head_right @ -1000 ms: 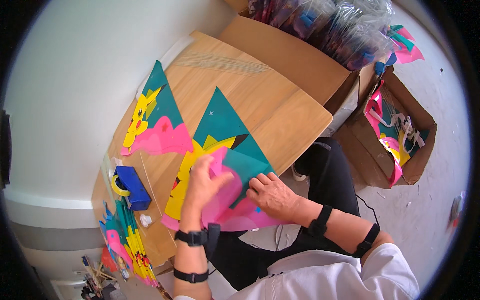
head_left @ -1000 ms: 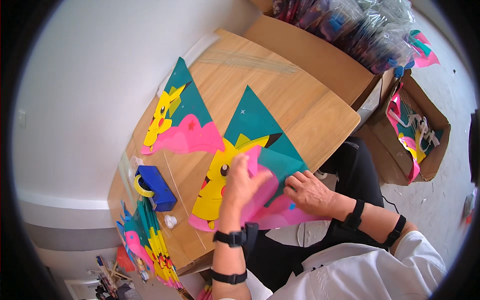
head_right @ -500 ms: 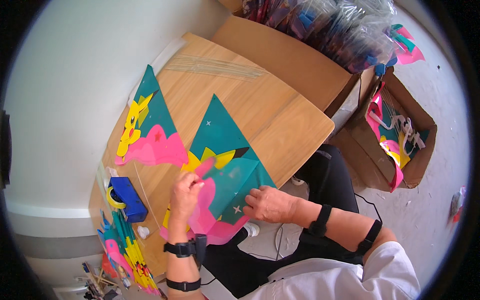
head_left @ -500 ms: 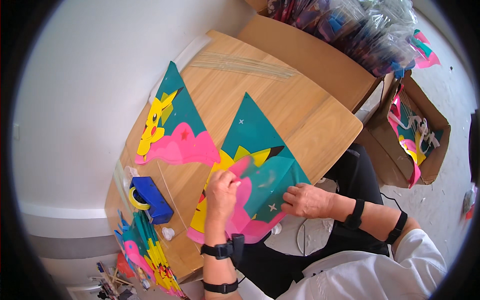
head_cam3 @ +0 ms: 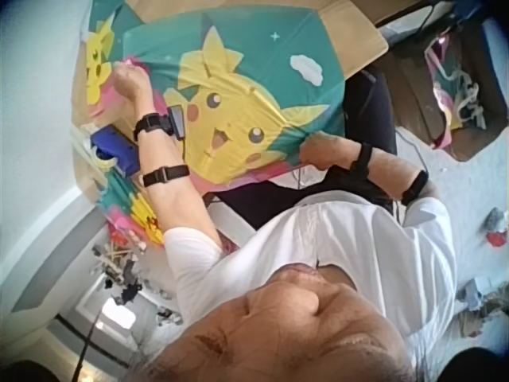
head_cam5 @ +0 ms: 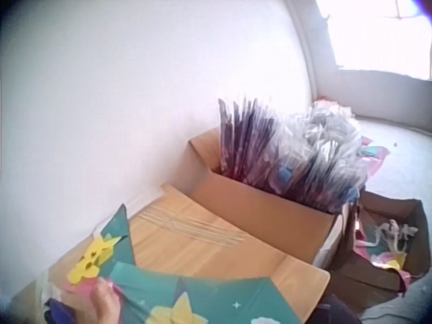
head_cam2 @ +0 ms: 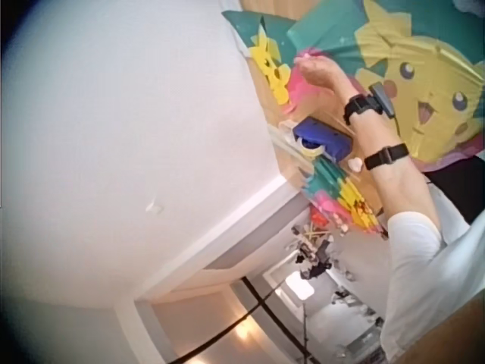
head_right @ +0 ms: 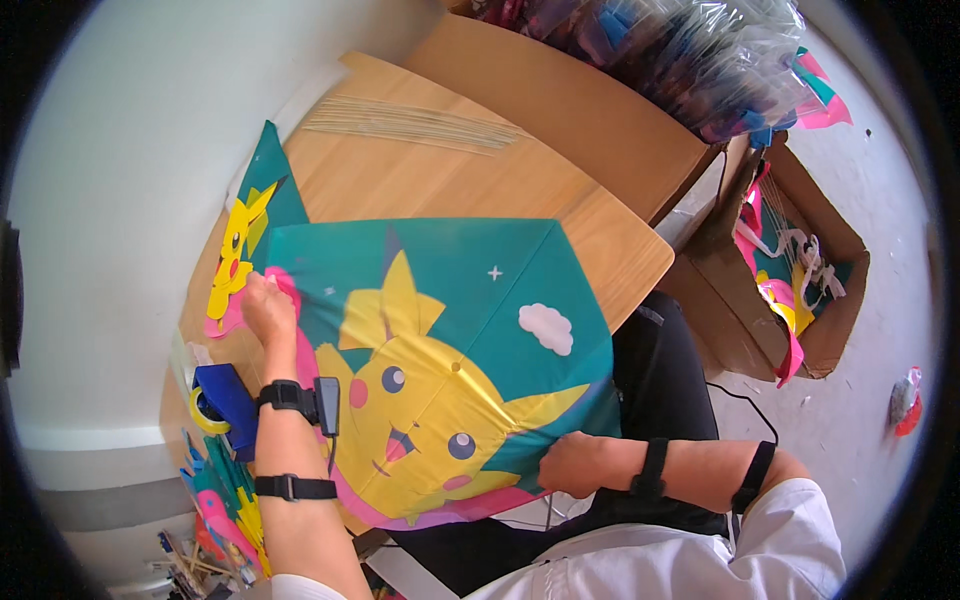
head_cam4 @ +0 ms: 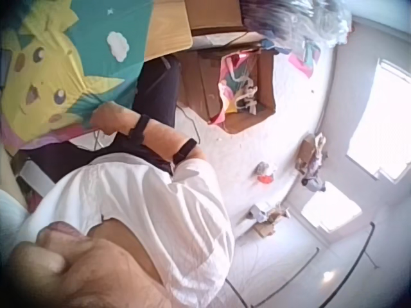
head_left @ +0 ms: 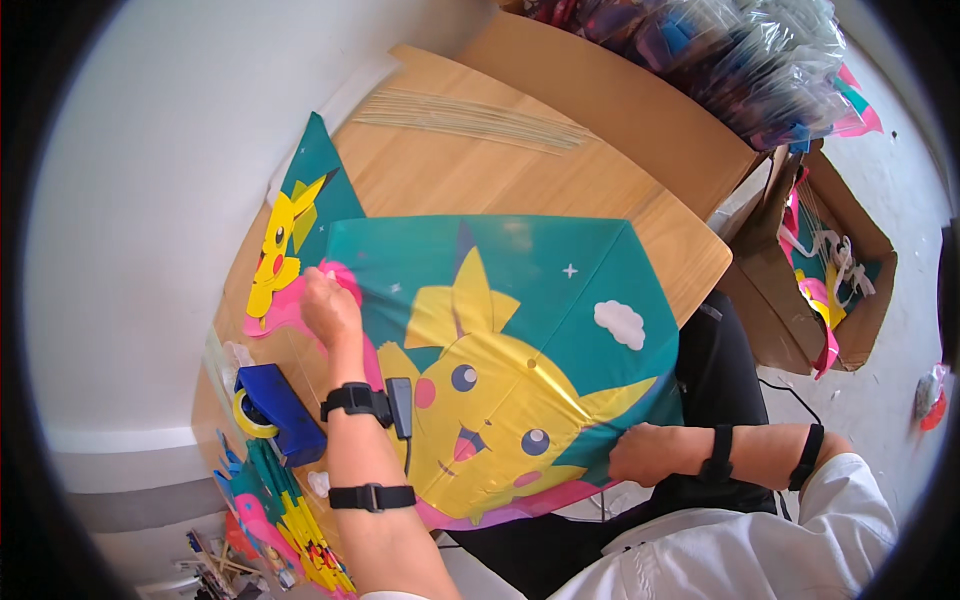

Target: Assembling plastic kites by attaching supports, strings, and tape.

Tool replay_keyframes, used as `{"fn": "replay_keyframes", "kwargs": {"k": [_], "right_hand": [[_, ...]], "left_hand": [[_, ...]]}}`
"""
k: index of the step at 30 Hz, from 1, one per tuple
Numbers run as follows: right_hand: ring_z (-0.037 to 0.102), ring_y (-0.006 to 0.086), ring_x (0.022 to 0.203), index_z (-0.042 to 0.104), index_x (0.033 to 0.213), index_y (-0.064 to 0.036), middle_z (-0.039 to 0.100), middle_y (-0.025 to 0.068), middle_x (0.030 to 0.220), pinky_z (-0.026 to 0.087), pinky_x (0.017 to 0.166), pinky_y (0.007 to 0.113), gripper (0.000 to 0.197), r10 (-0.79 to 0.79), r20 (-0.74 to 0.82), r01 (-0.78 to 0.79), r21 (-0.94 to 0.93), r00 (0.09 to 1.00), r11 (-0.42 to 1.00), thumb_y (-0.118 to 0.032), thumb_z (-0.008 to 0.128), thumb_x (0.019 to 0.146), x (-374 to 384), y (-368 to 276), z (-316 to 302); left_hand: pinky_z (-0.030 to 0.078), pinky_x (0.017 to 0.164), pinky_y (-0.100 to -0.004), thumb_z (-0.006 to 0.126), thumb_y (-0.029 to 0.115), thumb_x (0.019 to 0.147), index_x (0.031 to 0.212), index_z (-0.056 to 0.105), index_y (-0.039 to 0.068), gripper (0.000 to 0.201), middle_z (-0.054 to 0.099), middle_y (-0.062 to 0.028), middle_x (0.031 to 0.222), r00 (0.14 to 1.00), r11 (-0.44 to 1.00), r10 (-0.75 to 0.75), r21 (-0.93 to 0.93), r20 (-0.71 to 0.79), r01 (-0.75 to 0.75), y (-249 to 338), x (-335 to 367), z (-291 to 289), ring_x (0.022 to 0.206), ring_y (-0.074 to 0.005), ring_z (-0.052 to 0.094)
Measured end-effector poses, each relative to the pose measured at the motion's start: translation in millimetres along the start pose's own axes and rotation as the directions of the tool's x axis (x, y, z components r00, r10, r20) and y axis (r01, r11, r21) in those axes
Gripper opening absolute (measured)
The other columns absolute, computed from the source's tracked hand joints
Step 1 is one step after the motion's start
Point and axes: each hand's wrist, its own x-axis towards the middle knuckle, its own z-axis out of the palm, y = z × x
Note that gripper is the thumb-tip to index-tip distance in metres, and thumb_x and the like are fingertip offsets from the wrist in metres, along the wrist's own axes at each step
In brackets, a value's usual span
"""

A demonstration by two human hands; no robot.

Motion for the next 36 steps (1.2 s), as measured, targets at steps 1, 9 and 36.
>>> {"fn": "replay_keyframes", "kwargs": {"k": [1, 9, 36], "right_hand": [[0.065, 0.0322, 0.079, 0.067, 0.078, -0.0059, 0.066, 0.0123, 0.078, 0.052, 0.066, 0.042, 0.01, 0.002, 0.005, -0.002, 0.018, 1.0, 1.0, -0.006, 0.061, 0.07, 1, 1, -2], [0.065, 0.032, 0.078, 0.061, 0.079, -0.0004, 0.064, 0.0167, 0.076, 0.052, 0.06, 0.042, 0.011, 0.013, -0.144, 0.002, 0.109, 0.989, 0.994, -0.005, 0.06, 0.07, -6, -8, -31], [0.032, 0.0419, 0.129, 0.046, 0.121, 0.0104, 0.038, 0.0288, 0.133, 0.022, 0.109, 0.051, 0.073, 0.268, -0.932, -0.475, 0.125, 0.245, 0.871, -0.03, 0.073, 0.067, -9, 17, -59]], "left_hand": [[0.042, 0.057, -0.0527, 0.058, 0.011, 0.084, 0.08, 0.049, 0.0, 0.015, 0.058, -0.0241, 0.067, 0.999, 1.0, -0.013, 0.015, -0.04, 0.014, -3, 3, 2, 0.067, -0.0449, 0.057], [0.046, 0.077, -0.0452, 0.061, 0.005, 0.08, 0.111, 0.048, 0.001, 0.034, 0.059, -0.0206, 0.101, 0.994, 0.982, 0.089, -0.174, 0.055, -0.078, 60, -5, -9, 0.094, -0.0385, 0.057], [0.02, 0.11, -0.0464, 0.051, 0.019, 0.089, 0.14, 0.031, 0.004, 0.056, 0.033, -0.015, 0.144, 0.747, 0.746, 0.574, -0.59, 0.335, -0.308, 102, -103, -74, 0.135, -0.0303, 0.028]]}}
